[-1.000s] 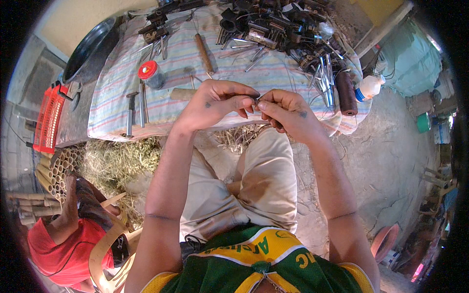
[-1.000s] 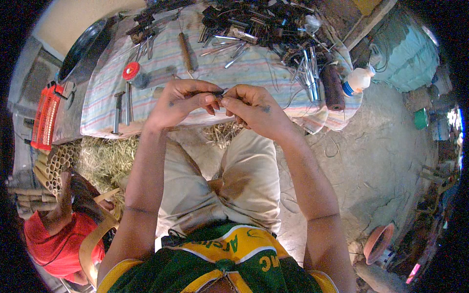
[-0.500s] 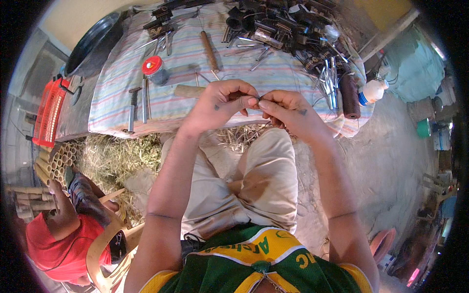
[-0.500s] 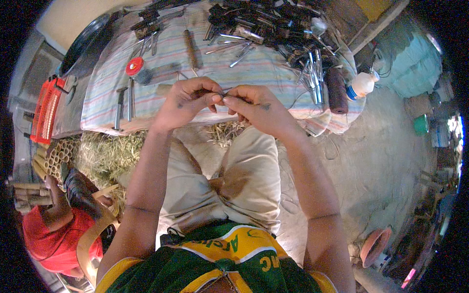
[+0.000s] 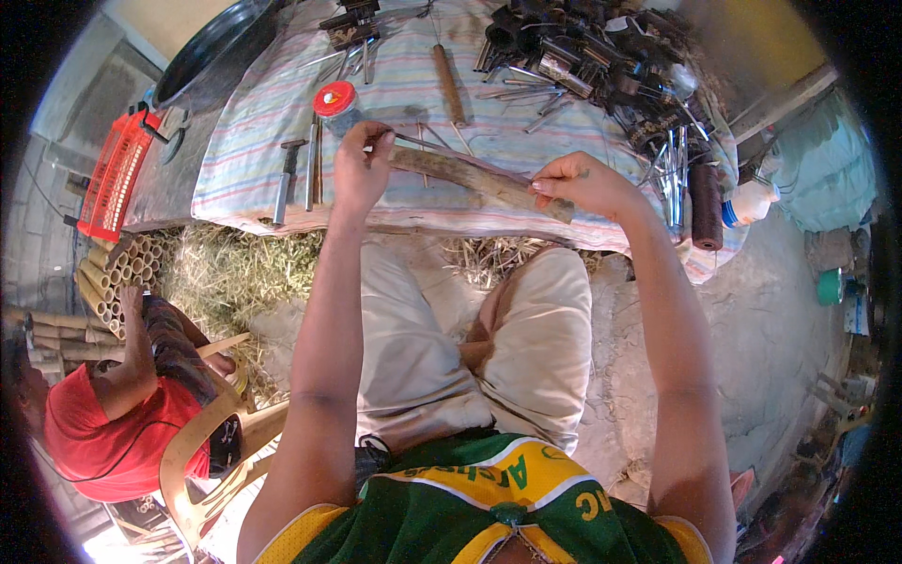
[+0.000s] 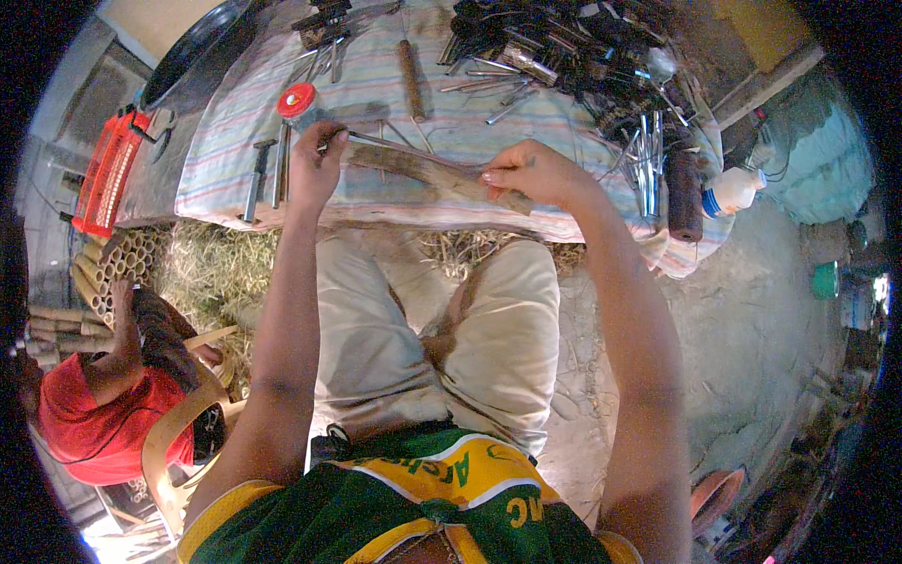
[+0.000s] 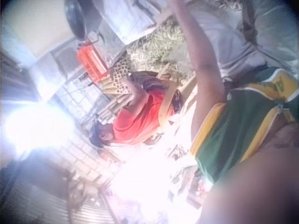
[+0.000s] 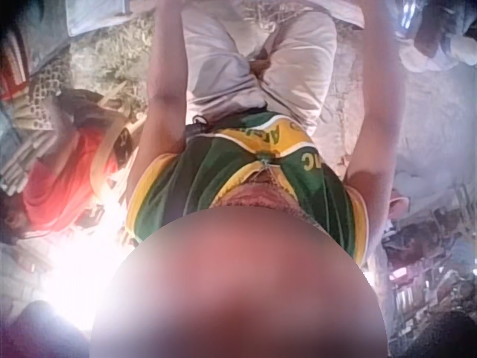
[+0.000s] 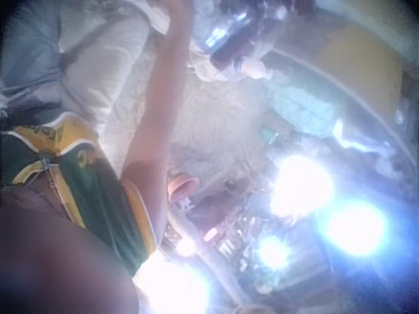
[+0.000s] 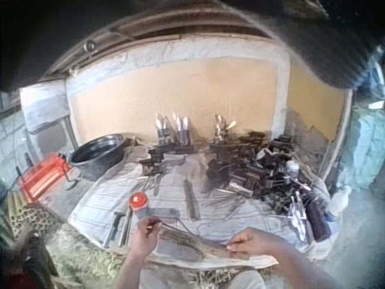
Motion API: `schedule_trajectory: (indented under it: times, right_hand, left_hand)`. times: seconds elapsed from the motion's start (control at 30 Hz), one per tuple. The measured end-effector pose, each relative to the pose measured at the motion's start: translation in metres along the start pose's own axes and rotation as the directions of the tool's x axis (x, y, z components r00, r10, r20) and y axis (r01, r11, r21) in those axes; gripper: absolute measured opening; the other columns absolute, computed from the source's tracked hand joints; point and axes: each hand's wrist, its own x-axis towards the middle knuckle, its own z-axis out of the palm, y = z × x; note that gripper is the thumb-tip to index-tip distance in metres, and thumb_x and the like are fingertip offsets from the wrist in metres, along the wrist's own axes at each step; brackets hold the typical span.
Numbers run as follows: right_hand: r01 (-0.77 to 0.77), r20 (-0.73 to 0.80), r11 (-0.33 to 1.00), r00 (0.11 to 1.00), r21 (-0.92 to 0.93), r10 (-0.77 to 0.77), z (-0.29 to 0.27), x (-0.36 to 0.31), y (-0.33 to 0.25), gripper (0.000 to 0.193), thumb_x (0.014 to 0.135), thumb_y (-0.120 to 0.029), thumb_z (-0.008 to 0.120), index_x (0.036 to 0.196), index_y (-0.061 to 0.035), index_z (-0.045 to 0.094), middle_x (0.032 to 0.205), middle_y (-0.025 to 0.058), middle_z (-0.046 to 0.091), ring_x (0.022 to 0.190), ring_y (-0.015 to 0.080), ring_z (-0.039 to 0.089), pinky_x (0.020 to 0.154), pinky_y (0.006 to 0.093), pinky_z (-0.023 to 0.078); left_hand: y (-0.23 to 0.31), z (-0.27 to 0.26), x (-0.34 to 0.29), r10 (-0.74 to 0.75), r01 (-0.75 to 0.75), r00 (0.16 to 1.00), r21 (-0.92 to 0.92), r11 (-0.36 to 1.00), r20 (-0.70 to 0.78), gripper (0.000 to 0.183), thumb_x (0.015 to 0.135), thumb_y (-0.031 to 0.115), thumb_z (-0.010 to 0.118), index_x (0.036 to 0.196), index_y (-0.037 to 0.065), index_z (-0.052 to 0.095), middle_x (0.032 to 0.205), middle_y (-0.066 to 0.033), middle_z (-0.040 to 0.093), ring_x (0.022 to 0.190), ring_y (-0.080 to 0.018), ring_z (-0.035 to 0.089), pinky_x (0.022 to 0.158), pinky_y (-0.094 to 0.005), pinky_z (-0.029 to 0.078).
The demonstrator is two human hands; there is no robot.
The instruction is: The person sits at a cluttered workbench and manipulates small wires and components. They heat a wire tip over a candle flame and then wrap the connection with black electrical tape. The person handles multiple small parts and tools throughout the clip.
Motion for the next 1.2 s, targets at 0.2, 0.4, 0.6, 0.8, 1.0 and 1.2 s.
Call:
schedule_trajectory:
  times: [0.2, 0.4, 0.6, 0.8, 1.0, 1.2]
  right_hand:
    - [-0.119, 0.032, 0.991, 0.993, 0.061, 0.117, -0.005, 0.019, 0.012, 0.028, 0.092, -0.023, 0.067, 0.102, 0.0034, 0.068, 0.088, 0.0090, 0.071, 0.078, 0.0140, 0.066, 0.073, 0.0265, 0.052]
    - [-0.246, 0.053, 0.949, 0.969, 0.199, 0.240, -0.009, 0.025, 0.016, 0.025, 0.091, -0.023, 0.068, 0.096, 0.0017, 0.069, 0.084, 0.0071, 0.069, 0.072, 0.0119, 0.064, 0.060, 0.0241, 0.050]
    - [-0.272, 0.069, 0.934, 0.962, 0.230, 0.264, -0.011, 0.020, 0.014, 0.023, 0.090, -0.024, 0.069, 0.090, -0.0009, 0.069, 0.078, 0.0045, 0.066, 0.067, 0.0122, 0.061, 0.053, 0.0249, 0.048]
    - [-0.217, -0.002, 0.964, 0.976, -0.151, 0.220, -0.012, 0.006, 0.007, 0.023, 0.092, -0.026, 0.066, 0.093, -0.0035, 0.068, 0.077, 0.0026, 0.065, 0.067, 0.0104, 0.059, 0.059, 0.0255, 0.048]
    - [-0.149, -0.117, 0.985, 0.983, -0.088, 0.138, -0.022, -0.072, 0.024, 0.028, 0.095, -0.027, 0.061, 0.102, 0.0002, 0.068, 0.081, 0.0024, 0.065, 0.068, 0.0082, 0.054, 0.064, 0.0248, 0.046]
    - [-0.268, -0.344, 0.958, 0.913, -0.099, 0.220, -0.055, -0.144, 0.050, 0.030, 0.092, -0.027, 0.066, 0.104, 0.0000, 0.068, 0.084, 0.0049, 0.066, 0.077, 0.0119, 0.060, 0.071, 0.0280, 0.048]
  left_hand:
    - [-0.023, 0.003, -0.001, -0.025, 0.039, 0.997, 0.211, 0.977, -0.069, 0.015, 0.089, 0.014, 0.066, 0.098, 0.001, 0.066, 0.092, -0.0155, 0.068, 0.087, -0.0286, 0.066, 0.078, -0.0366, 0.050]
    - [-0.028, 0.007, -0.002, 0.071, -0.043, 0.995, 0.325, 0.945, -0.076, 0.009, 0.086, 0.005, 0.064, 0.092, -0.001, 0.064, 0.088, -0.0188, 0.064, 0.084, -0.0364, 0.061, 0.075, -0.0426, 0.049]
    - [-0.030, 0.010, -0.002, 0.081, -0.049, 0.993, 0.337, 0.940, -0.081, 0.007, 0.086, 0.006, 0.064, 0.091, 0.000, 0.064, 0.089, -0.0181, 0.064, 0.085, -0.0367, 0.061, 0.075, -0.0432, 0.048]
    - [-0.016, 0.007, -0.001, -0.011, 0.025, 0.998, 0.250, 0.968, -0.058, 0.008, 0.087, 0.007, 0.066, 0.092, 0.000, 0.064, 0.088, -0.0166, 0.064, 0.085, -0.0323, 0.062, 0.076, -0.0395, 0.049]
    - [0.032, -0.012, -0.004, 0.082, -0.079, 0.980, 0.027, 0.997, -0.179, 0.009, 0.089, 0.005, 0.065, 0.098, 0.001, 0.063, 0.089, -0.0122, 0.063, 0.082, -0.0230, 0.062, 0.072, -0.0321, 0.049]
    - [0.074, -0.028, -0.011, 0.032, -0.037, 0.977, -0.019, 0.999, -0.212, 0.009, 0.088, 0.002, 0.065, 0.097, 0.001, 0.063, 0.095, -0.0093, 0.062, 0.084, -0.0194, 0.061, 0.073, -0.0301, 0.049]
